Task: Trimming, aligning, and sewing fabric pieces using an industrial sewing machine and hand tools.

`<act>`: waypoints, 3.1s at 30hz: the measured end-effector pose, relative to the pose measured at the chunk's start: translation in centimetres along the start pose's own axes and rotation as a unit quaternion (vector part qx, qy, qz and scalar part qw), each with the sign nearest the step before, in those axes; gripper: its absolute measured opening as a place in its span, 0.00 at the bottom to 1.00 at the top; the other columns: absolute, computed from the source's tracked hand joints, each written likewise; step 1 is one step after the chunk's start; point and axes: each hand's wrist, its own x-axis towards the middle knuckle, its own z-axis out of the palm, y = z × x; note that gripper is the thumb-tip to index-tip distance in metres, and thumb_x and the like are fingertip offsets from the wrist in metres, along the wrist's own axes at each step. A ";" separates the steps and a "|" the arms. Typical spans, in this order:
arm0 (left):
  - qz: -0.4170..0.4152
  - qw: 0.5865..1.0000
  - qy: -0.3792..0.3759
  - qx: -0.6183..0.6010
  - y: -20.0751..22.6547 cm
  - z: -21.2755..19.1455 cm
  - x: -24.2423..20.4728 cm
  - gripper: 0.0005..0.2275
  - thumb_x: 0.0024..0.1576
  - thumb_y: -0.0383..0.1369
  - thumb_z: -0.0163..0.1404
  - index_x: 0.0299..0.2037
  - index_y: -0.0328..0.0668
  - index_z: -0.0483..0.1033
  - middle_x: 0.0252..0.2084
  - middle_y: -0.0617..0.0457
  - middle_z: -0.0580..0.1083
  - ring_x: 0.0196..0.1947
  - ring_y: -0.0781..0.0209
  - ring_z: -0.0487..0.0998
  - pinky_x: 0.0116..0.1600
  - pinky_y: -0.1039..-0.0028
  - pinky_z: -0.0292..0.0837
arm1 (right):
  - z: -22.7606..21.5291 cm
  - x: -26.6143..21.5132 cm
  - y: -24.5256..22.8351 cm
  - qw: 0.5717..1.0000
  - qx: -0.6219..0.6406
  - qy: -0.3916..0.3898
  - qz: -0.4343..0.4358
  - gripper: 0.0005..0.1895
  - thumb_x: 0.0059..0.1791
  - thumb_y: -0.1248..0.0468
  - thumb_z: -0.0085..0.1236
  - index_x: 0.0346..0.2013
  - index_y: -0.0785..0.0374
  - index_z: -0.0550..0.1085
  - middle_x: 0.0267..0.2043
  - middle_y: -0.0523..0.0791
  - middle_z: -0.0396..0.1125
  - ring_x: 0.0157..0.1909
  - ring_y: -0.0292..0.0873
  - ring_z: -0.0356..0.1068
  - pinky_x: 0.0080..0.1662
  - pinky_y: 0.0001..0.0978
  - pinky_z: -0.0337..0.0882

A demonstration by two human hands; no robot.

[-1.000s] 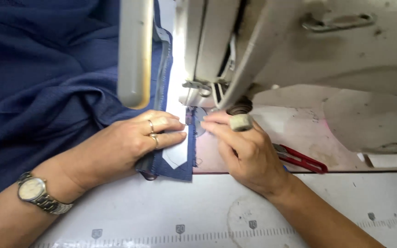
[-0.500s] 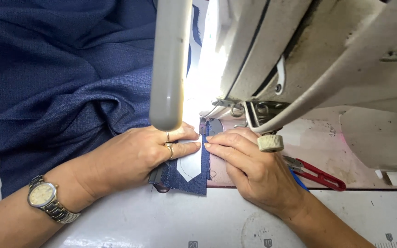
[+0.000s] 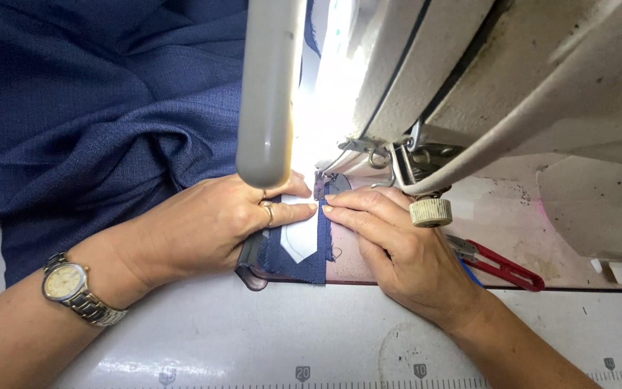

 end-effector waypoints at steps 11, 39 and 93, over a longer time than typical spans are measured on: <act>0.004 1.000 -0.006 0.000 0.0 -0.1 -0.1 0.29 0.48 0.46 0.57 0.60 0.48 0.66 0.62 0.44 0.65 0.50 0.41 0.73 0.45 0.56 0.71 | 0.0 -0.3 0.3 1.000 0.019 -0.002 0.003 0.17 0.48 0.77 0.40 0.49 0.69 0.72 0.52 0.51 0.68 0.53 0.51 0.67 0.58 0.41 0.65; 0.031 0.999 0.016 -0.023 -0.2 -0.2 -0.1 0.23 0.49 0.34 0.55 0.57 0.45 0.69 0.60 0.43 0.67 0.51 0.40 0.73 0.48 0.59 0.70 | -0.5 -0.4 -1.2 0.995 0.037 0.035 0.090 0.12 0.49 0.73 0.43 0.41 0.66 0.75 0.41 0.49 0.67 0.45 0.43 0.70 0.50 0.28 0.66; 0.136 0.988 0.071 0.014 -4.2 4.2 -0.3 0.37 0.39 0.57 0.45 0.61 0.54 0.64 0.63 0.48 0.65 0.64 0.44 0.66 0.62 0.54 0.62 | -15.0 -24.4 -3.9 0.765 0.088 0.253 0.586 0.06 0.51 0.67 0.52 0.29 0.63 0.69 0.27 0.39 0.61 0.30 0.32 0.57 0.33 0.24 0.57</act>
